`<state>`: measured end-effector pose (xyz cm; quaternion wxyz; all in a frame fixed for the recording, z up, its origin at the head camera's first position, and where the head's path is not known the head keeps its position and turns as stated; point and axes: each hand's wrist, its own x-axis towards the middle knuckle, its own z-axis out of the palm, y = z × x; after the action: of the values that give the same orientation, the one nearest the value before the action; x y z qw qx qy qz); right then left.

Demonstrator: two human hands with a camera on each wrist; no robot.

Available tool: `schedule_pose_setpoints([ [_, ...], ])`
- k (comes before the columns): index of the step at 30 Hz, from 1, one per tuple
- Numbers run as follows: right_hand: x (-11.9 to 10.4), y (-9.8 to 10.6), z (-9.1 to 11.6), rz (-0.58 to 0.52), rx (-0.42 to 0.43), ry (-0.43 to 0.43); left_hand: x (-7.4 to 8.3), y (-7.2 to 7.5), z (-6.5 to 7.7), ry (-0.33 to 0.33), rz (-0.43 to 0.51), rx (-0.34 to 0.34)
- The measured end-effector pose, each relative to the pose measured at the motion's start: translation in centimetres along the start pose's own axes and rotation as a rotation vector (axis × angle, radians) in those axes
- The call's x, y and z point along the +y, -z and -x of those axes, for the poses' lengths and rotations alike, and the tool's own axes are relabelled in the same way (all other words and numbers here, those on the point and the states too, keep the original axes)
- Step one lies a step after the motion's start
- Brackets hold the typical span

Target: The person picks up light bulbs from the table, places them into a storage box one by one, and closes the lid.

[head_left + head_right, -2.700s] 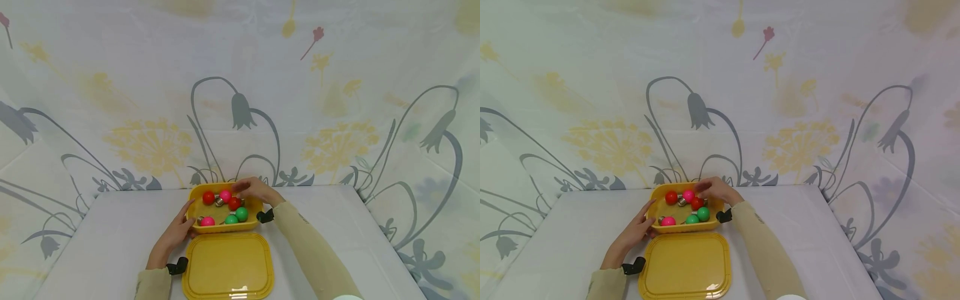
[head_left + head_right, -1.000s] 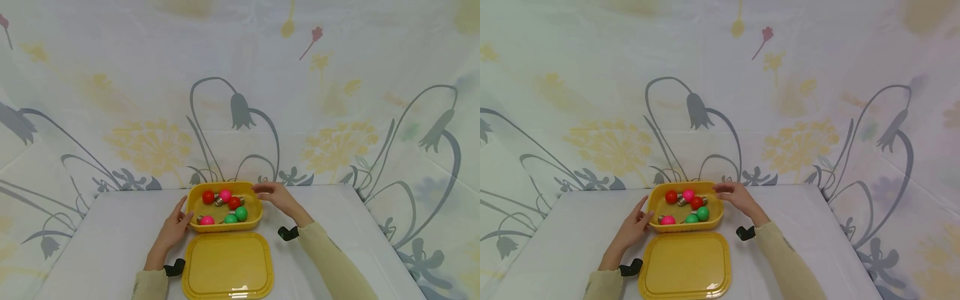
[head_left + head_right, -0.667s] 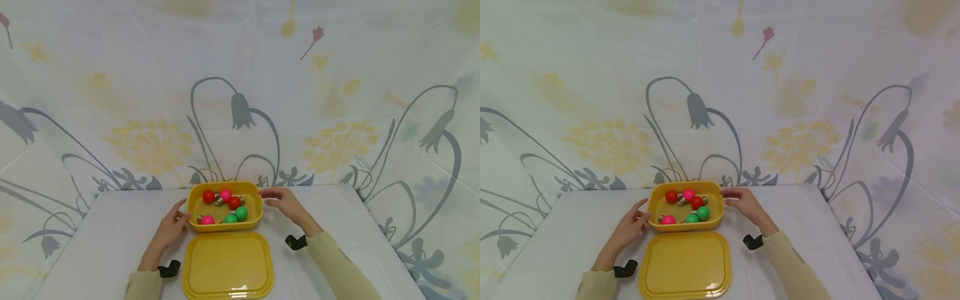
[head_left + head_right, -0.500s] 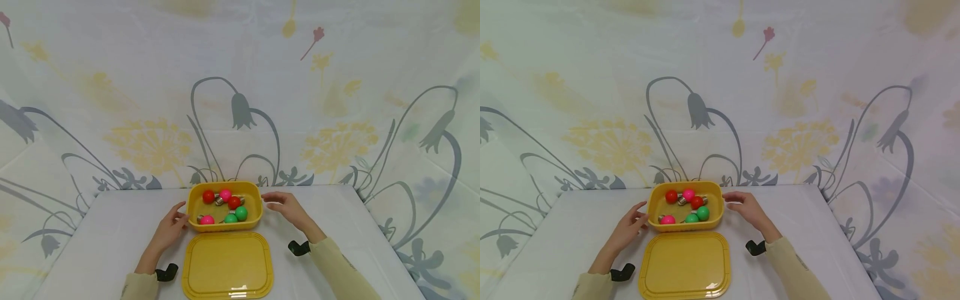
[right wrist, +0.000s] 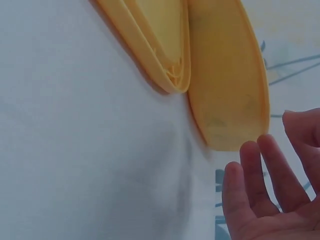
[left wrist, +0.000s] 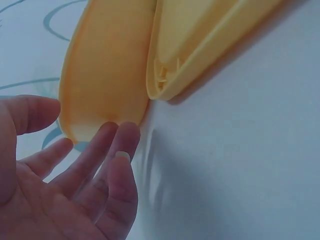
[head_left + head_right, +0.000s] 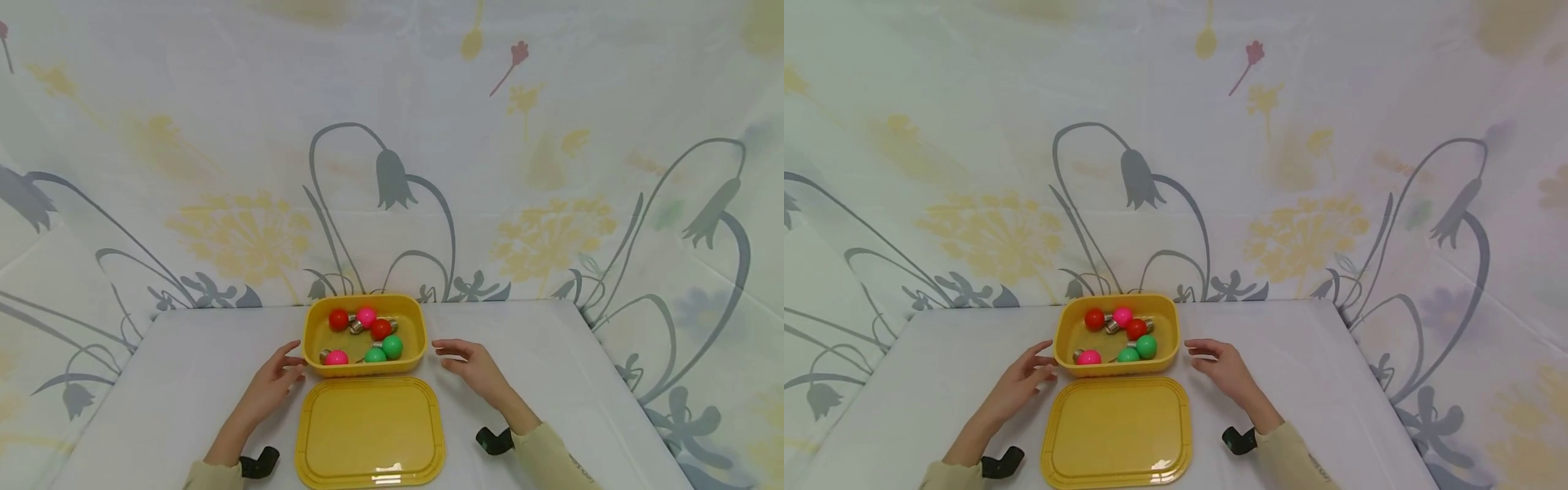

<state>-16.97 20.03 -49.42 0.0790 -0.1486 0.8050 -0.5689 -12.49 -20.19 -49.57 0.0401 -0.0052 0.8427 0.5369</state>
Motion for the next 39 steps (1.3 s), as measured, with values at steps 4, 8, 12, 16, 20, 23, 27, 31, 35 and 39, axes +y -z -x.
schedule_pose_setpoints([
  [4,0.2,-0.4,1.3,0.009,0.005,-0.017,-0.3,0.1,0.6,0.016,0.013,-0.029],
  [8,0.5,-0.5,2.4,0.028,0.02,-0.013,-0.5,0.4,1.2,0.041,0.038,-0.055],
  [12,1.1,-0.5,3.3,0.06,0.044,-0.047,-0.9,0.8,1.8,0.058,0.067,-0.082],
  [16,1.6,-0.8,4.3,0.071,0.046,-0.098,-1.2,1.1,2.4,0.091,0.063,-0.104],
  [20,1.5,-1.3,5.3,0.057,0.029,-0.125,-1.1,1.4,3.1,0.131,0.061,-0.134],
  [23,1.1,-1.6,5.9,0.05,0.011,-0.137,-0.9,1.6,3.8,0.153,0.07,-0.161],
  [27,0.7,-2.0,6.7,0.054,-0.036,-0.156,-0.7,1.3,4.4,0.164,0.08,-0.192],
  [31,0.5,-2.6,7.0,0.078,-0.074,-0.144,-0.7,1.0,4.8,0.164,0.083,-0.187],
  [35,0.4,-2.8,7.1,0.076,-0.083,-0.124,-0.6,0.8,4.9,0.163,0.086,-0.184],
  [39,0.3,-2.9,7.0,0.078,-0.087,-0.127,-0.7,0.6,4.9,0.165,0.095,-0.19],
])
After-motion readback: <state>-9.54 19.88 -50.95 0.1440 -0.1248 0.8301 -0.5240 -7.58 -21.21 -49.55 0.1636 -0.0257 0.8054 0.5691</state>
